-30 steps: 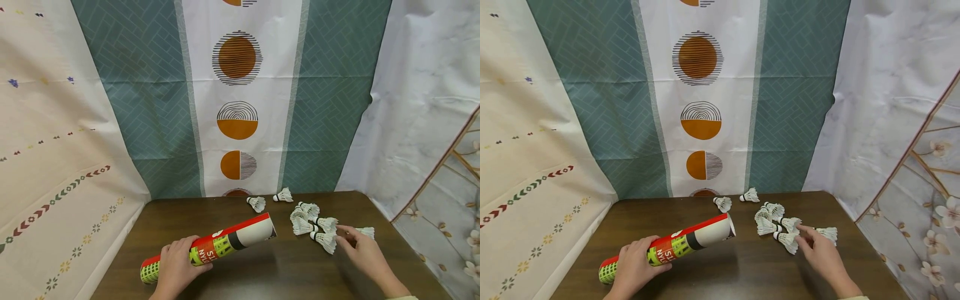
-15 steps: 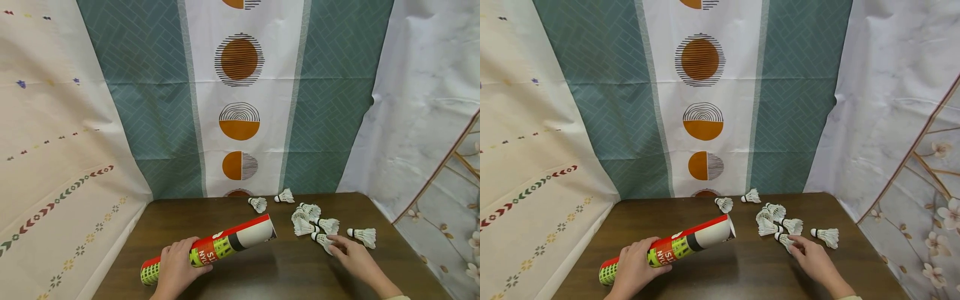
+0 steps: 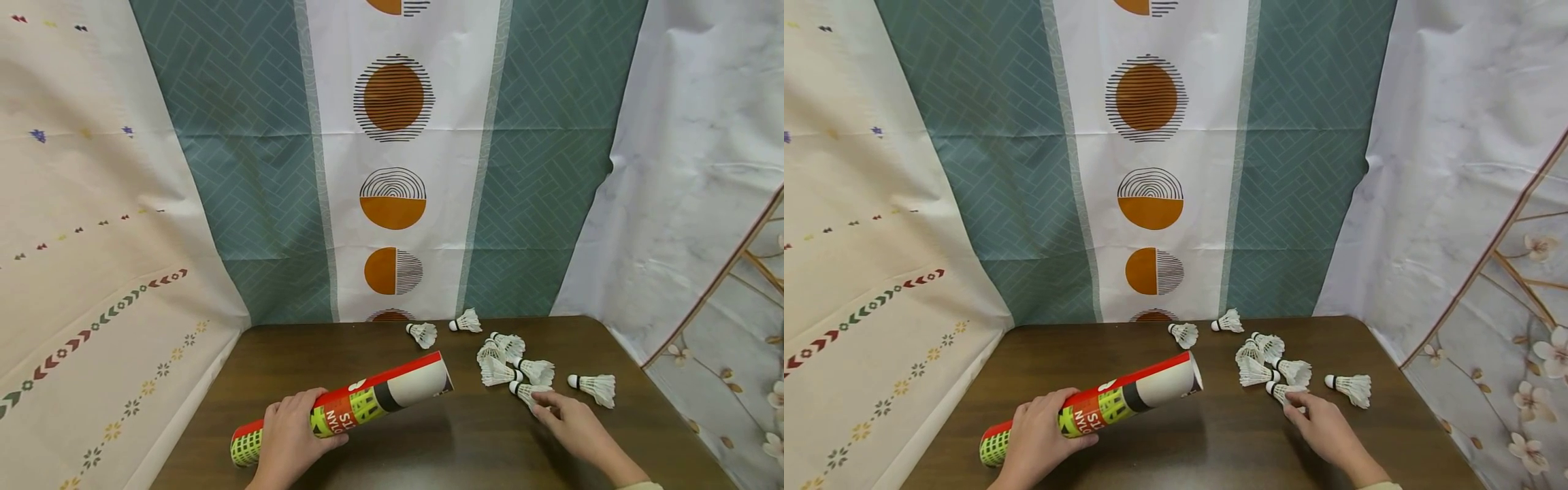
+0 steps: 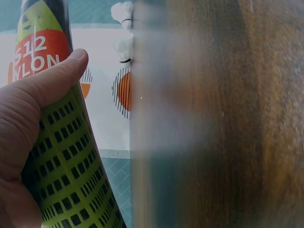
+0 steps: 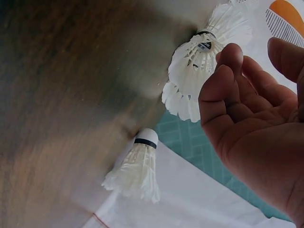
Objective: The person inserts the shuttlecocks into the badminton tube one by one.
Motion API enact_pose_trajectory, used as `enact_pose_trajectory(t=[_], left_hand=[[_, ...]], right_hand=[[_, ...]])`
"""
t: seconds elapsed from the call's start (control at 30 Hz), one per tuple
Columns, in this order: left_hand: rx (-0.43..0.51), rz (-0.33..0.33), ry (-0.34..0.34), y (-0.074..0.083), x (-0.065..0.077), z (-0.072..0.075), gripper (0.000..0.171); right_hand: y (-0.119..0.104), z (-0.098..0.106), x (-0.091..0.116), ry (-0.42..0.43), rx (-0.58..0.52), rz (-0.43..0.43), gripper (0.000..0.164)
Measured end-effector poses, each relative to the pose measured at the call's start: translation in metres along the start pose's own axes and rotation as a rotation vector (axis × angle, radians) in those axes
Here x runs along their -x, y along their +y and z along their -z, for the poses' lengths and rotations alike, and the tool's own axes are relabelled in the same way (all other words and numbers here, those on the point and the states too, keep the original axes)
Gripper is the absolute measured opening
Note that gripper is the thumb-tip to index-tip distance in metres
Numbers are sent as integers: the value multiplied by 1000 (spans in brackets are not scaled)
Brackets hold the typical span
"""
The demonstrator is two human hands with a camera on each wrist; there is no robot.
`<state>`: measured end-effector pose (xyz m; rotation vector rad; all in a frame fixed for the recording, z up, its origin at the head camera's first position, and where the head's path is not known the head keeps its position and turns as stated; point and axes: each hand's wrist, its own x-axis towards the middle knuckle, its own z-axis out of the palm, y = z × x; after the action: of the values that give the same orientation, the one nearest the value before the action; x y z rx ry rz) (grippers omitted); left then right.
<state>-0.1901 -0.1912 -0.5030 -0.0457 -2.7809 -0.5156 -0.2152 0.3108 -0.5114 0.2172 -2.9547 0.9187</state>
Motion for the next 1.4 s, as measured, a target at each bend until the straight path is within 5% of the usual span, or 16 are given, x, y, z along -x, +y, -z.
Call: enact_pose_trajectory(t=[0.3,0.6,1.03,1.4], left_hand=[[-6,-5,-10,0,0,-1,89],[-10,-12,-10,2,1,0,88],[-26,-28,-4,3,1,-1,88],[-41,-57,0,7,1,-9,87]], right_hand=[[-6,4,3,141,17,-14,36],[-12,4,4,334,2,60,24],[-28,6,1,359,-141,27,21],[-84,6,-9,299,-434,64,24]])
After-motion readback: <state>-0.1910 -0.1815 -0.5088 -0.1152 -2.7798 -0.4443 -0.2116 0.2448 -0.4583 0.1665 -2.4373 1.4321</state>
